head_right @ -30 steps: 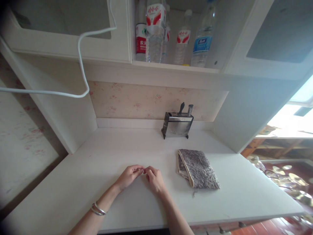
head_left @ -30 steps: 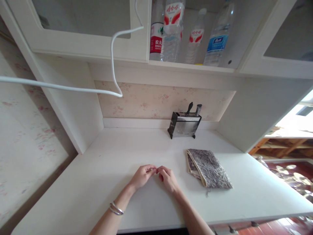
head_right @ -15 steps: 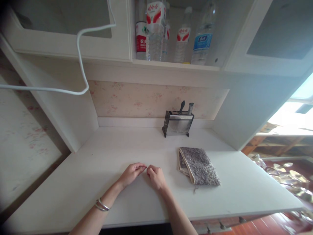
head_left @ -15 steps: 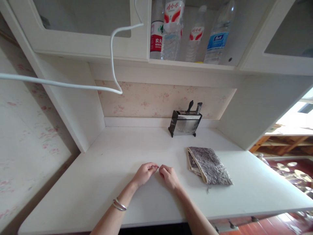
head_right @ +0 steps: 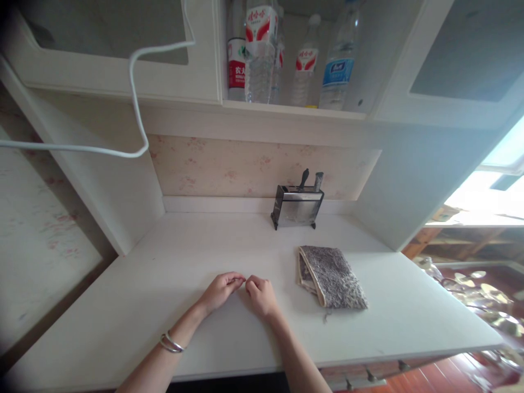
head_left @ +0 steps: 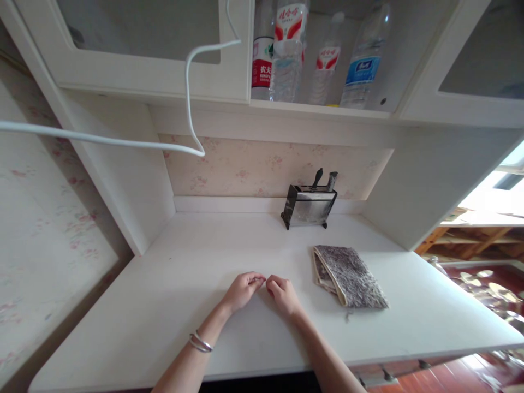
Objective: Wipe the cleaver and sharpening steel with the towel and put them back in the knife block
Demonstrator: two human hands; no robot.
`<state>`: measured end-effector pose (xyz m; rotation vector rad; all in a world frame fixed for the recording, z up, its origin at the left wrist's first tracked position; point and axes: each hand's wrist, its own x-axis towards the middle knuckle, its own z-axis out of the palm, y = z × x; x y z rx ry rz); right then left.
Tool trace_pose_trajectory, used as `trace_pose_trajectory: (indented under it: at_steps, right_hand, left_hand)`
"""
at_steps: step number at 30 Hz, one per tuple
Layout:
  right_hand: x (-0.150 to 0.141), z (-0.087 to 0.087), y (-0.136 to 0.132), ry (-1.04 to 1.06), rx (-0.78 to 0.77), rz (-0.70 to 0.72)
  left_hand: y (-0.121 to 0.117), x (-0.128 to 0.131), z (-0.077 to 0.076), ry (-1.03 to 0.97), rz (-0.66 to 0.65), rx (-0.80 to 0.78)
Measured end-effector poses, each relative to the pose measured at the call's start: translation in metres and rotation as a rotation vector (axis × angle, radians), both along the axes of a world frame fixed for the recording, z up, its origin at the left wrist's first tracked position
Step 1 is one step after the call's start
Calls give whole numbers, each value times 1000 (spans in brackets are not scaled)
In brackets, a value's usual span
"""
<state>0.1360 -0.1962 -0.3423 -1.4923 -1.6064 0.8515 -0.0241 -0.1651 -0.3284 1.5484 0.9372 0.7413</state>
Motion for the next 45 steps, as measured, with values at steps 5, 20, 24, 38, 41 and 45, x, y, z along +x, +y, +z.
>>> trace_pose_trajectory:
  at_steps: [5, 20, 24, 38, 41, 45]
  right_hand:
    - [-1, 0, 0, 0, 5, -3]
    - [0, 0, 0, -21, 13, -3]
    - [0, -2, 0, -25, 18, -2]
    - [0, 0, 0, -22, 20, -1]
    - [-1, 1, 0, -19, 21, 2]
    - [-1, 2, 0, -18, 20, 0]
  left_hand:
    - [0, 0, 1, 12, 3, 0]
    - [1, -1, -3, 11, 5, 16]
    - [1, -1, -4, 5, 4, 26]
    - [2, -1, -4, -5, -1, 35]
    - [2, -1, -3, -5, -3, 36]
    - [1, -1, -2, 0, -1, 35]
